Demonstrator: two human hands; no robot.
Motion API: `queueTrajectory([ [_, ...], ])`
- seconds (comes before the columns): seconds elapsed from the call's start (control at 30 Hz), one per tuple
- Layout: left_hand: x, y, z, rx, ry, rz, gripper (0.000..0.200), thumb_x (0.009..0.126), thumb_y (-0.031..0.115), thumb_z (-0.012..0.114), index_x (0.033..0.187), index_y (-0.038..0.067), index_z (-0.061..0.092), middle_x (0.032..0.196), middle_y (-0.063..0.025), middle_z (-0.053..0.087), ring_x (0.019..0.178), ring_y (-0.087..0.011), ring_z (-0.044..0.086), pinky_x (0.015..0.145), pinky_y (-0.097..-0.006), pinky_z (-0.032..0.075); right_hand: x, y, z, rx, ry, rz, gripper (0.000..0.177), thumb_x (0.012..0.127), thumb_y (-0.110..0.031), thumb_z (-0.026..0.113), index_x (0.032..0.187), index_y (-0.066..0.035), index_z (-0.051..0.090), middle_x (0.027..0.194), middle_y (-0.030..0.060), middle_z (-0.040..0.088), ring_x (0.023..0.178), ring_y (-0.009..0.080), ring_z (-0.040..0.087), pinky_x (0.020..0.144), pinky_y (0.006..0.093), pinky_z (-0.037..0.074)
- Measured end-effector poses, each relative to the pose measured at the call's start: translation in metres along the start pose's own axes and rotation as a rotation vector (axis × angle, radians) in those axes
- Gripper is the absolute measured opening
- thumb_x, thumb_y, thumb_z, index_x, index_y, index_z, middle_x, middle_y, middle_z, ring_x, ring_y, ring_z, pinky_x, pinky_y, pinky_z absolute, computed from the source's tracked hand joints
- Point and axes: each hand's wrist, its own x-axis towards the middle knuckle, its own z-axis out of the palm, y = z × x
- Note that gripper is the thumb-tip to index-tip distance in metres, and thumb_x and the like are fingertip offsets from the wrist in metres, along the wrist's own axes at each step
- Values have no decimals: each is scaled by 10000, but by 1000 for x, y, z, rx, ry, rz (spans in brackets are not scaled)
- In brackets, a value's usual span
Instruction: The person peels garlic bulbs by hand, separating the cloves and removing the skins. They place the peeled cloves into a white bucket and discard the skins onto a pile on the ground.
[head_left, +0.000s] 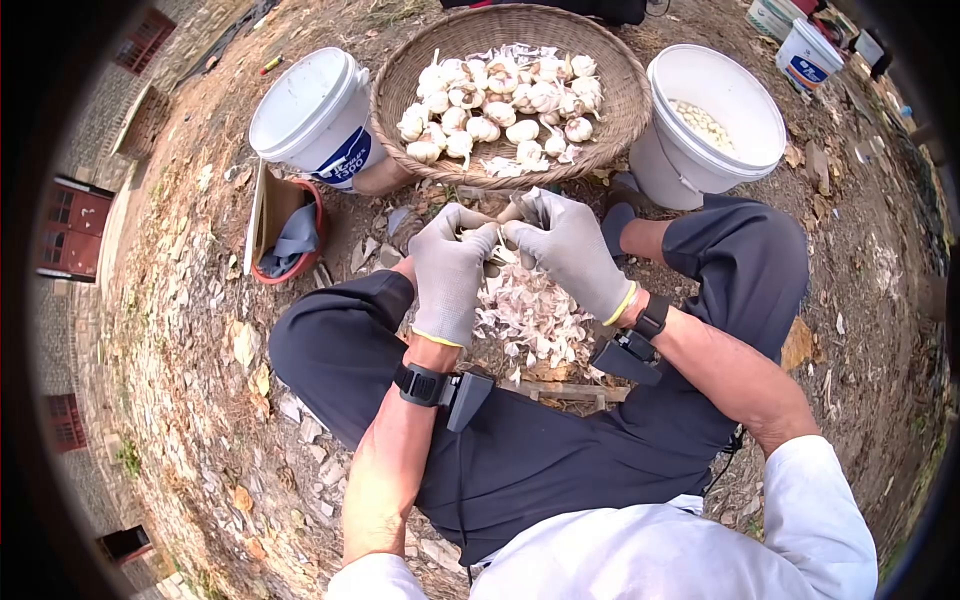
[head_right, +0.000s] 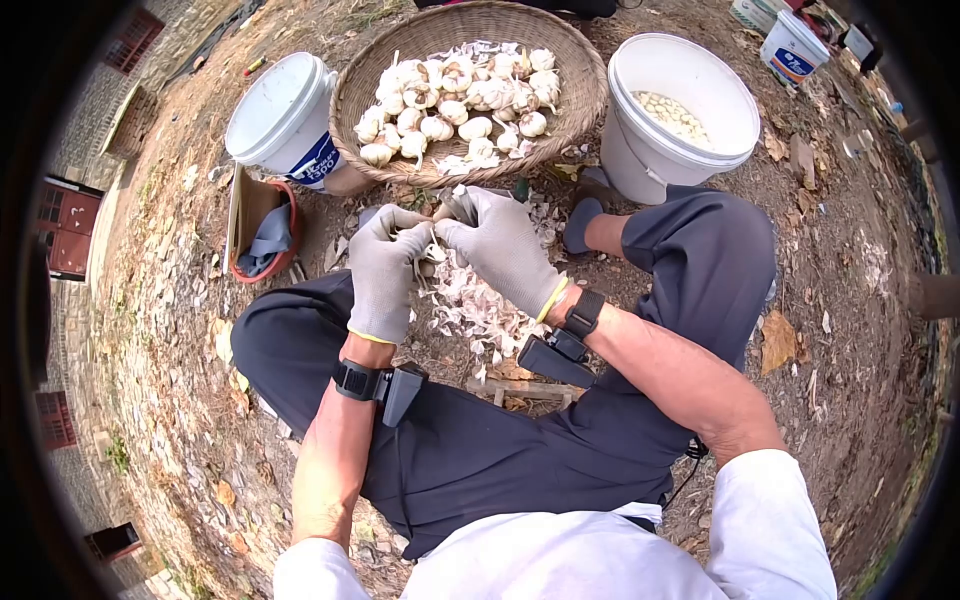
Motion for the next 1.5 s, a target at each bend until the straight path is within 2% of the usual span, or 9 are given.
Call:
queueTrajectory([
  [0.13,-2,3,3,55,15,48,69,1016,81,672,986,20,689,831,-9,683,617,-60,603,546,-210,508,-2,-6,-1,125,20,93,120,968,-106,715,965,7,675,739,8,659,573,60,587,510,239,436],
  [0.27,2,-1,-1,-268,-77,-34,55,1023,75,656,1017,25,679,840,-24,695,609,-80,614,532,-217,505,2,-3,-12,395,-19,281,123,998,-135,712,997,-18,673,691,1,647,497,46,541,457,197,381],
  [0.53,1,4,2,-360,-80,-55,69,1029,90,657,1033,25,679,851,-36,706,630,-81,616,567,-217,513,6,10,-19,666,-155,312,110,1053,-137,657,1076,-30,651,916,19,693,661,52,607,479,177,399],
  [0.7,-1,4,11,354,92,244,72,970,86,709,959,14,714,776,-9,667,665,-39,565,591,-234,459,4,10,-15,508,-104,363,127,1055,-159,658,1036,-34,652,832,9,679,614,39,585,472,176,395],
  [0.93,-1,-1,14,420,98,349,75,950,68,705,969,-4,717,764,-12,663,691,-44,561,610,-235,435,5,21,-25,595,-162,335,175,1066,-197,642,1010,-32,663,823,15,676,610,34,579,462,178,387],
  [1.2,1,2,5,138,103,62,169,1018,166,690,926,26,664,711,0,648,556,-47,606,486,-203,449,10,27,-34,606,-46,425,264,1103,-181,554,1213,46,631,990,80,702,753,100,657,572,196,451],
  [1.33,-2,10,6,135,108,21,239,1027,191,685,846,39,650,636,17,603,484,-43,564,446,-194,410,6,25,-41,638,-8,525,240,1109,-187,550,1186,18,647,1009,85,713,830,144,718,613,234,500],
  [1.47,0,3,5,104,25,22,204,1005,151,699,879,-6,673,645,10,588,476,-58,543,433,-226,394,19,23,-72,855,18,420,213,1102,-192,565,1166,-7,648,1043,116,723,885,187,730,650,260,540],
  [1.5,-1,7,6,126,5,4,184,995,138,704,889,-11,681,665,9,601,503,-60,562,461,-226,416,25,16,-88,817,-16,207,269,1131,-221,519,1167,10,650,1078,145,722,942,205,739,681,259,560],
])
